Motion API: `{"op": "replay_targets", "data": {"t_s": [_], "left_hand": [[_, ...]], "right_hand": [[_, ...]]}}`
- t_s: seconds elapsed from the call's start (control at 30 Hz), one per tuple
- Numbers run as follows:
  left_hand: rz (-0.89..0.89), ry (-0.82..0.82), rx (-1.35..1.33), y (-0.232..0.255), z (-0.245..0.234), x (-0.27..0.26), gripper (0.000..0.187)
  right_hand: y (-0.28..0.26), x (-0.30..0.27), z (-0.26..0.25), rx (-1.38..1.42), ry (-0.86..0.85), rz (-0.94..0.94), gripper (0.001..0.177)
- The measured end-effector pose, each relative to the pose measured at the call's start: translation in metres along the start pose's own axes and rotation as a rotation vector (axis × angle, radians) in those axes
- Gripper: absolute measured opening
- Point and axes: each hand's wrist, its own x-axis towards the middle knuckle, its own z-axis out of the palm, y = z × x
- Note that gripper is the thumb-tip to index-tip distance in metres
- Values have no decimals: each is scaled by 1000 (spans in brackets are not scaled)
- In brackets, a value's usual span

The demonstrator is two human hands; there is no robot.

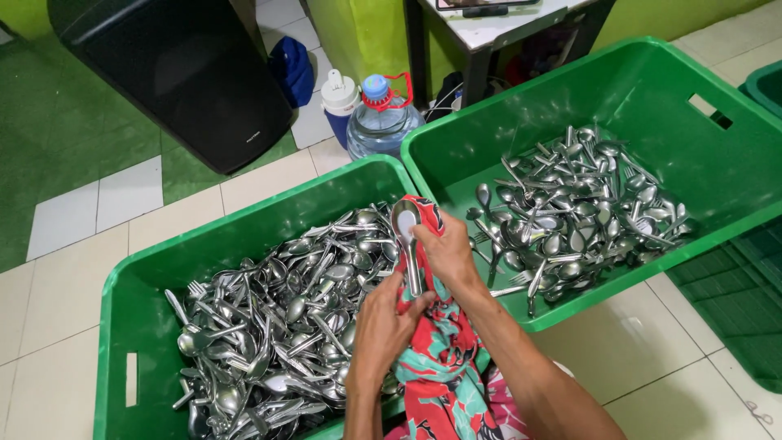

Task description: Wipe each metal spoon and fork with a cloth and transfer them from one crate to another.

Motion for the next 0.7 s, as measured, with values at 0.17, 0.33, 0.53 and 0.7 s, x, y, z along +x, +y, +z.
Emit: {"op": "replay_targets", "data": {"t_s": [0.17,0.33,0.53,0.7], "left_hand": [[-33,44,-101,-29,-23,0,49],[-286,339,-661,-44,-33,12,72],[-275,322,-1038,-52,-40,4,37],[-211,342,-1227,-64,-41,3,22]], "right_hand": [[-19,-17,10,-264,17,-207,12],[-21,-38,33,-574,-63,-813,22],[-11,-52,44,-593,-109,-996,40],[-13,-59,45,-511,-205,-957,53]]}}
